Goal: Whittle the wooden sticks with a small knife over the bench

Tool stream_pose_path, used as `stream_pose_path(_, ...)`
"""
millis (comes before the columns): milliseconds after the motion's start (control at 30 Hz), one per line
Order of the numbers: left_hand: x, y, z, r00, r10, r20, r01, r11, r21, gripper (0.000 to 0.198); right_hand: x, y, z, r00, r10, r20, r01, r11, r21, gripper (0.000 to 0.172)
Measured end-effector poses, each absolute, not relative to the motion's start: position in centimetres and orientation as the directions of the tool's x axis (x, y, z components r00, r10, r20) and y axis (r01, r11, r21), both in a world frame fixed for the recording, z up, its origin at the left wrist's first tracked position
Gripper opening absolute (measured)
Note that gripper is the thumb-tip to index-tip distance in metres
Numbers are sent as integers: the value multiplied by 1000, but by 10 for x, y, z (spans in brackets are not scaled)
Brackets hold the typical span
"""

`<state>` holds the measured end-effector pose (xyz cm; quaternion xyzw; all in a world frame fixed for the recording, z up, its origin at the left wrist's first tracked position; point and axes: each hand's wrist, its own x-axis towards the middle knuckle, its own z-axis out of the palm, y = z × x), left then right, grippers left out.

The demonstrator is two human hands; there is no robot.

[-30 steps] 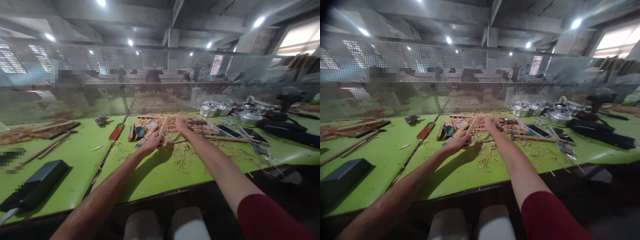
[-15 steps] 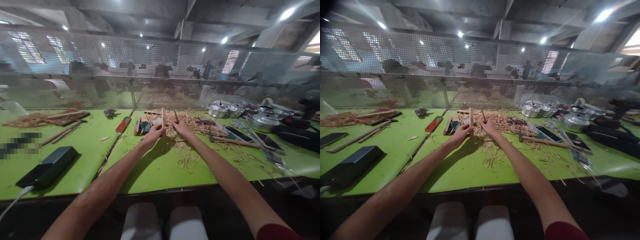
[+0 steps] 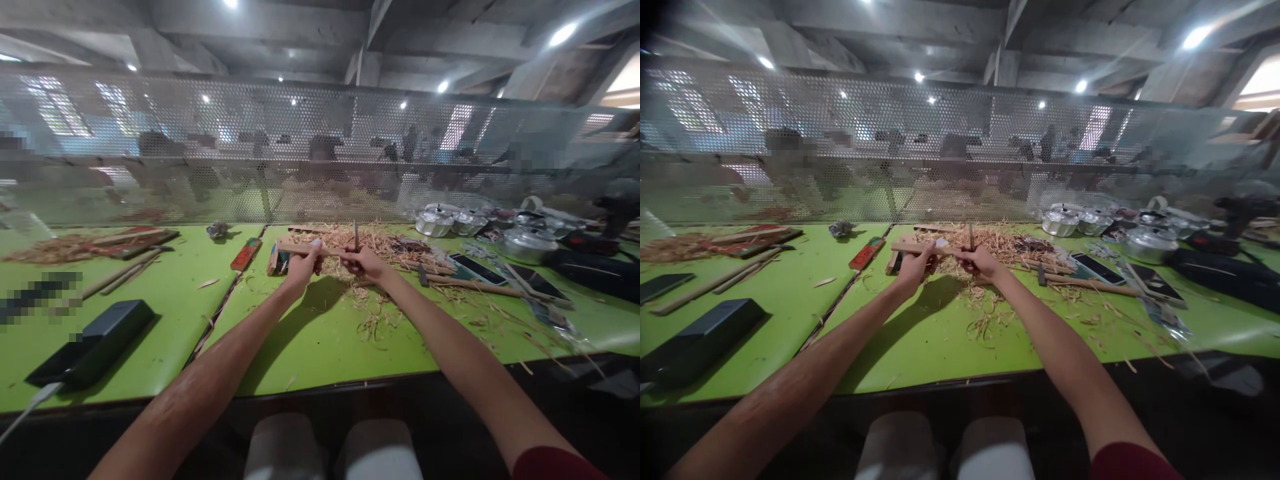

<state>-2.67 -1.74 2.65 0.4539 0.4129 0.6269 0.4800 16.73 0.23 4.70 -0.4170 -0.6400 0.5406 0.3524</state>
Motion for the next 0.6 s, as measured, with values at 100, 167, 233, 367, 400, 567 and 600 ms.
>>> stream_pose_path(100, -29, -18, 28, -80, 983, 162, -309, -179, 934, 35, 179, 6, 50, -334, 942, 23, 70, 49, -996, 15)
stream_pose_path(167, -31, -18, 27, -6, 983, 185, -334, -177, 926, 34, 189, 10, 51, -301, 952, 52, 11, 58, -998, 20)
stream_pose_path(233, -34, -18, 25, 91, 972, 218, -339, -175, 924, 32, 196, 14, 51, -266, 960, 82, -22, 79, -997, 25)
stream_pose_path(367, -36, -22, 24, 316, 923, 218, -175, -169, 970, 26, 198, 19, 49, -93, 986, 138, 58, 144, -988, 33)
stream_pose_path(400, -36, -23, 24, 386, 903, 189, -99, -163, 982, 24, 196, 19, 49, -49, 987, 154, 98, 158, -983, 34)
stream_pose_path(567, -31, -34, 29, 593, 805, 0, 86, -64, 994, 22, 169, 14, 52, -48, 964, 263, 244, 267, -932, 21)
stream_pose_path(600, -29, -36, 30, 599, 800, -21, 55, -15, 998, 21, 165, 13, 52, -58, 955, 290, 265, 295, -918, 23)
